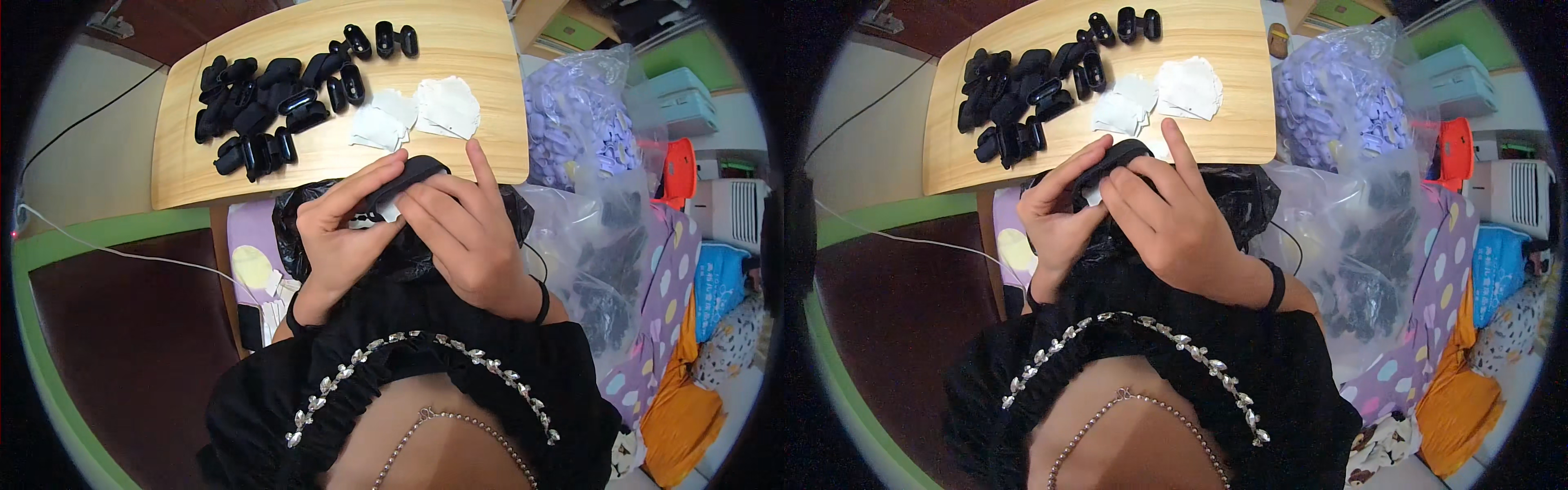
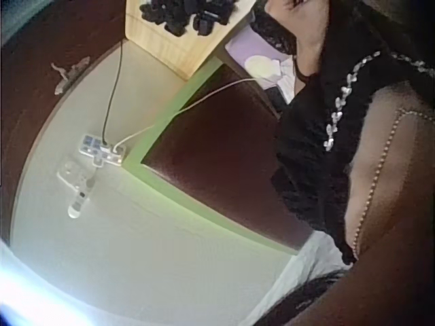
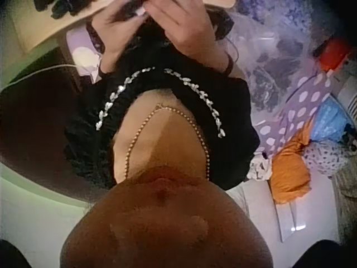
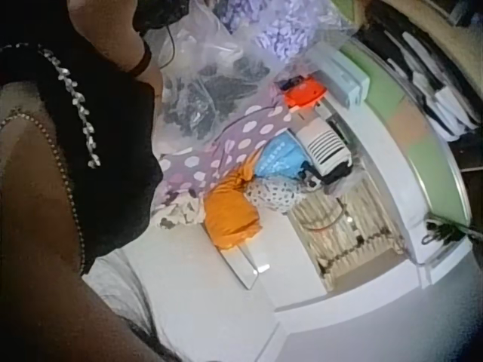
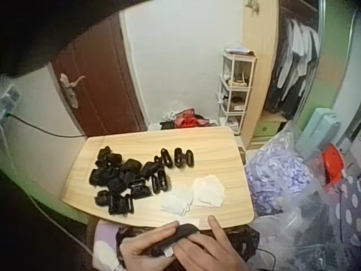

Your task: Cleaning small black plastic parts with a cloth and sorting them into a bag.

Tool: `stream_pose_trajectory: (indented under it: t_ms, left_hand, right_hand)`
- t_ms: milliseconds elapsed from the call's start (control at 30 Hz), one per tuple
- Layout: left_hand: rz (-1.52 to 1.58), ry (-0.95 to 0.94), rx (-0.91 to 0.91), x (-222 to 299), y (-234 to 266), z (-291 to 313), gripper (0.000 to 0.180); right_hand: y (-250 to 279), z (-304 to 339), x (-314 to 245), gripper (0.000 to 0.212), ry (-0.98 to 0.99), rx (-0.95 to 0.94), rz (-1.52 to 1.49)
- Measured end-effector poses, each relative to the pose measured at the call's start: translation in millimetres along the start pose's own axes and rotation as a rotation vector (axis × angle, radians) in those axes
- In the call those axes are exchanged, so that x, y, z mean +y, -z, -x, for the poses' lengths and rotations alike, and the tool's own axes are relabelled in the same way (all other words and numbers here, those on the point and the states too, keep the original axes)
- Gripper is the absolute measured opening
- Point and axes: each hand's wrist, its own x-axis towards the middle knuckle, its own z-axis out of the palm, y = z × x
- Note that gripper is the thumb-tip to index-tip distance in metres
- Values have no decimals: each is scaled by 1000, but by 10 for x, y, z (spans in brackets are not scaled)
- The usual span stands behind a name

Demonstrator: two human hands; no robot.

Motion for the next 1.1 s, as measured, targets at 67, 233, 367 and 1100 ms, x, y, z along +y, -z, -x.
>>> stream_pose_trajectory:
  t_ms: [67, 233, 367, 1100]
  left_hand:
    - [3, 4, 14, -23, -8, 8, 45]
    - [-56, 18, 10, -50, -20, 15, 45]
    - [-59, 22, 37, -83, -20, 12, 44]
    - [1336, 724, -377, -481, 123, -3, 55]
  right_hand:
    - [-29, 8, -21, 30, -64, -23, -18]
    - [-67, 34, -37, 33, -112, -37, -9]
    - [-93, 32, -2, 35, -129, -34, -3]
    - [-772, 209, 1509, 10, -428, -1, -72]
